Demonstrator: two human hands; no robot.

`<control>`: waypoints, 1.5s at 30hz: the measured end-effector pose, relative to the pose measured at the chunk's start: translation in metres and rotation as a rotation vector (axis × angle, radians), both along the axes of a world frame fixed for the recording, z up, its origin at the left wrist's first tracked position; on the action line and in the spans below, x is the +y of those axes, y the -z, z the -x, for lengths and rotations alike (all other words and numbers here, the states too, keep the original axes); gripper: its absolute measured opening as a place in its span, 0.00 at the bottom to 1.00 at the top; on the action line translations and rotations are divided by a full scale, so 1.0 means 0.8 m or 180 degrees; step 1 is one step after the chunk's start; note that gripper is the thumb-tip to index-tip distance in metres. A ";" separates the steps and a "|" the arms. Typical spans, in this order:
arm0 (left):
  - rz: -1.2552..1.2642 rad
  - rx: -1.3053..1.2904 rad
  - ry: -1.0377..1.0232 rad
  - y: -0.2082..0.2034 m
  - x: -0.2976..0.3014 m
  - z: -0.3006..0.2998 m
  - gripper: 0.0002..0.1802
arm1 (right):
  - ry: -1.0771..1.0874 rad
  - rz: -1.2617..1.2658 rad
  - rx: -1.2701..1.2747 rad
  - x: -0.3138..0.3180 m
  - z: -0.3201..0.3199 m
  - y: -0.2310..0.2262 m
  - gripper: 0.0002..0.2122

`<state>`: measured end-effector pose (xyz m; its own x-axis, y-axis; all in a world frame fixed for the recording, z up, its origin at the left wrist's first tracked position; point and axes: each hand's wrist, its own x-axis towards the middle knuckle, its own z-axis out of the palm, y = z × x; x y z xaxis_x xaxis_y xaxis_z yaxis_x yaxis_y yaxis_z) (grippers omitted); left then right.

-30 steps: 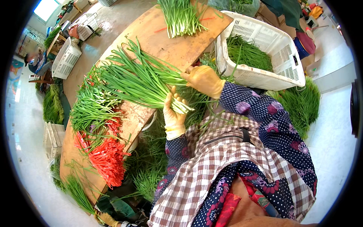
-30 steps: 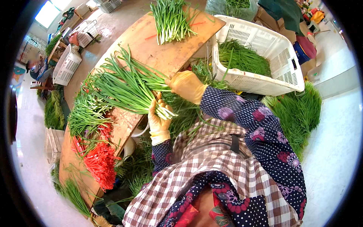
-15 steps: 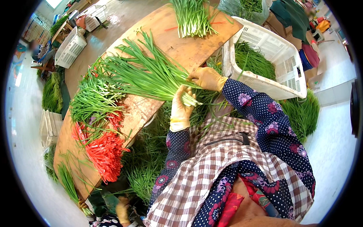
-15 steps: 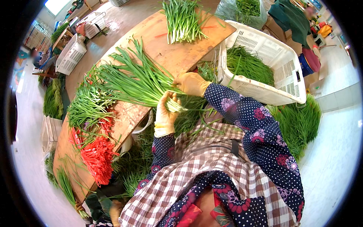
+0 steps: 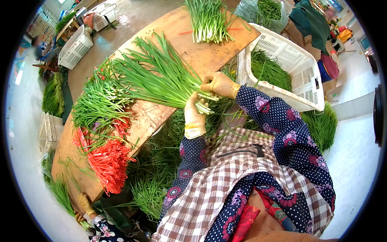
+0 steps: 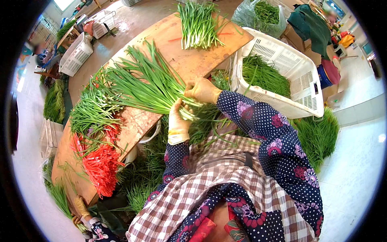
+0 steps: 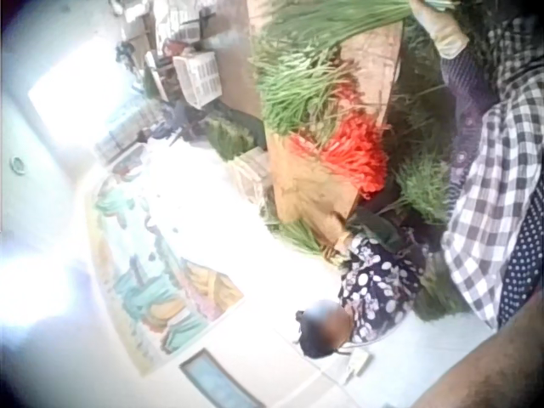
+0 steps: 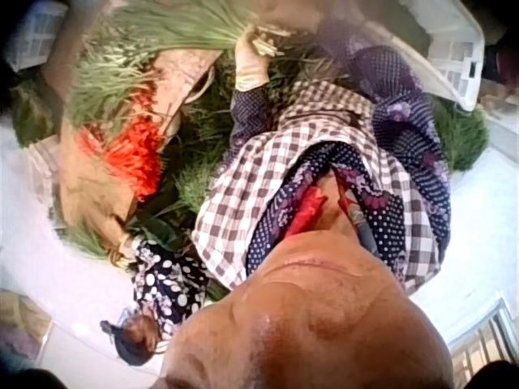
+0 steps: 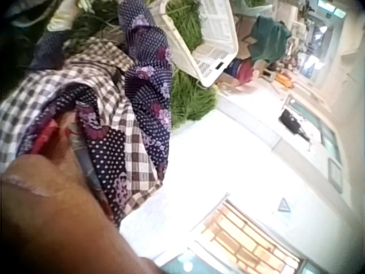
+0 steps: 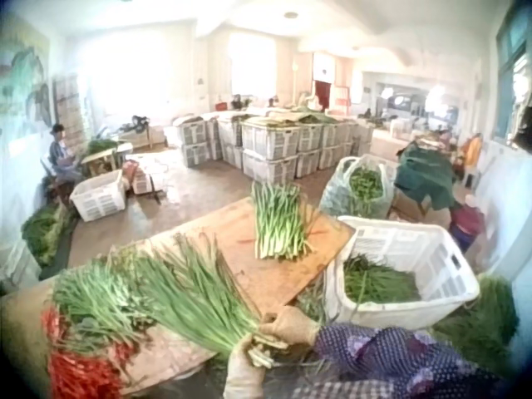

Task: The person picks up a bunch of scallions from a table, trims the ends by hand, and places the bunch into a white plastic crate.

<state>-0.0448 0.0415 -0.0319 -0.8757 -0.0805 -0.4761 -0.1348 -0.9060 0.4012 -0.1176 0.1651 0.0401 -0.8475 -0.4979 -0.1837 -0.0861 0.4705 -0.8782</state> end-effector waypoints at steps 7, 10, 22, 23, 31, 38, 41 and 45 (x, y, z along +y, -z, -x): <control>-0.0046 0.0062 -0.0001 -0.001 0.002 -0.005 0.06 | -0.0408 -0.0959 0.1245 -0.014 -0.010 0.005 0.16; 0.0108 0.0007 0.0017 -0.008 0.003 -0.004 0.06 | -0.0439 -0.1166 0.0931 -0.020 -0.006 -0.001 0.18; -0.0759 0.0663 0.0035 0.000 -0.023 -0.021 0.08 | 0.0435 0.2173 -0.1367 0.016 -0.007 -0.009 0.10; -0.0871 0.0856 0.0061 0.004 -0.026 -0.025 0.08 | 0.0299 0.1927 -0.1232 0.017 -0.006 -0.009 0.10; -0.2023 0.1669 -0.0086 0.006 -0.042 -0.039 0.09 | -0.0079 0.1200 -0.0807 0.014 0.005 0.014 0.09; -0.1421 0.0869 0.0155 0.023 -0.050 -0.048 0.13 | -0.0259 0.0701 -0.0718 0.004 0.006 0.008 0.11; -0.0500 0.0324 -0.0149 -0.010 -0.035 -0.046 0.14 | -0.0328 0.0071 -0.0553 -0.008 0.010 0.010 0.16; 0.0005 0.0440 -0.0023 -0.011 -0.025 -0.043 0.22 | -0.0451 -0.0678 0.0258 -0.034 0.006 0.003 0.23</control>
<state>-0.0101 0.0212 -0.0228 -0.9323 -0.0877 -0.3509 -0.0718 -0.9060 0.4171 -0.1227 0.1377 0.0379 -0.7883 -0.5702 -0.2314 -0.2305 0.6223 -0.7481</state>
